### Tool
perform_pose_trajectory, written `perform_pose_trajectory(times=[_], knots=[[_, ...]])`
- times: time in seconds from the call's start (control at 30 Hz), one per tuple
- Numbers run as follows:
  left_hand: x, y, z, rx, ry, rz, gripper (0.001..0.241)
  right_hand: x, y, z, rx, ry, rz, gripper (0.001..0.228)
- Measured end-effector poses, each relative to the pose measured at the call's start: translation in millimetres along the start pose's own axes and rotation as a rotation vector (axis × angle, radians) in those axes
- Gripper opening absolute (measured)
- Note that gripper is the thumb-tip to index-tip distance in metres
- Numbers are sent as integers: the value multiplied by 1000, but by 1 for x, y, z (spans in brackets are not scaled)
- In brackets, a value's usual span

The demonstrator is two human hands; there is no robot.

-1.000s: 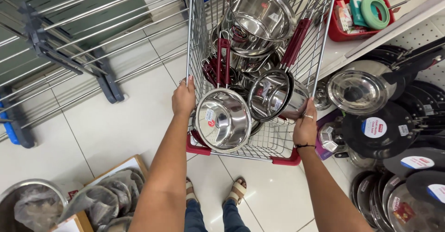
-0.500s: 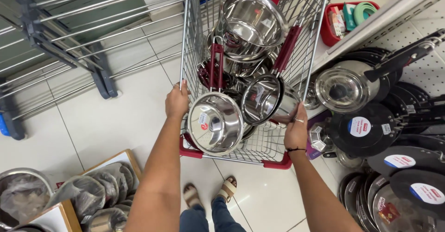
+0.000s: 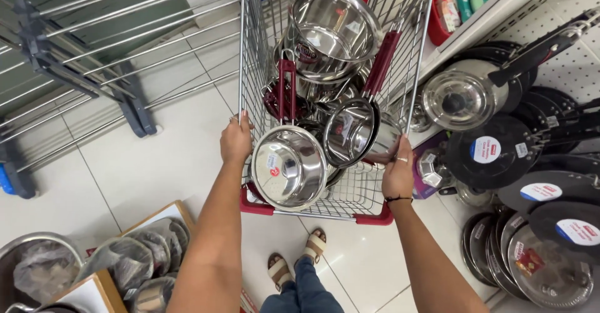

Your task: Placing stainless steel pots from a shopping cart onto display hooks on a pegboard in a store.

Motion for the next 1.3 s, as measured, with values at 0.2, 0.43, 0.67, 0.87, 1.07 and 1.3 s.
perform_pose_trajectory(times=[0.2,0.43,0.67,0.87,1.07,1.3], knots=[[1,-6,-1,18,-4,-12,58,-6,6,-5,70,22,-36,75],[-5,-19,7,-86,146,21,60,4,-9,-9,77,61,-84,76],[18,34,-69,-391,216,-18,39,16,-75,-28,308,188,-20,54],[7,73,-101,-333,97,41,43,-15,-136,-23,414,-73,74,46],[-17,43,-80,-120,-40,127,50,-58,-164,-18,482,-349,-33,56],[-15,39,-91,-220,-36,-32,43,-116,-127,-11,229,-528,-52,68]])
Point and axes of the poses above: each hand's wrist, its own z-axis towards the middle knuckle, its own x-axis out of the back of the hand, y = z × x, the point moved 8 cm from there along z, towards the middle knuckle, and after that the axes turned 6 degrees about -y, right-handed, at the moved point
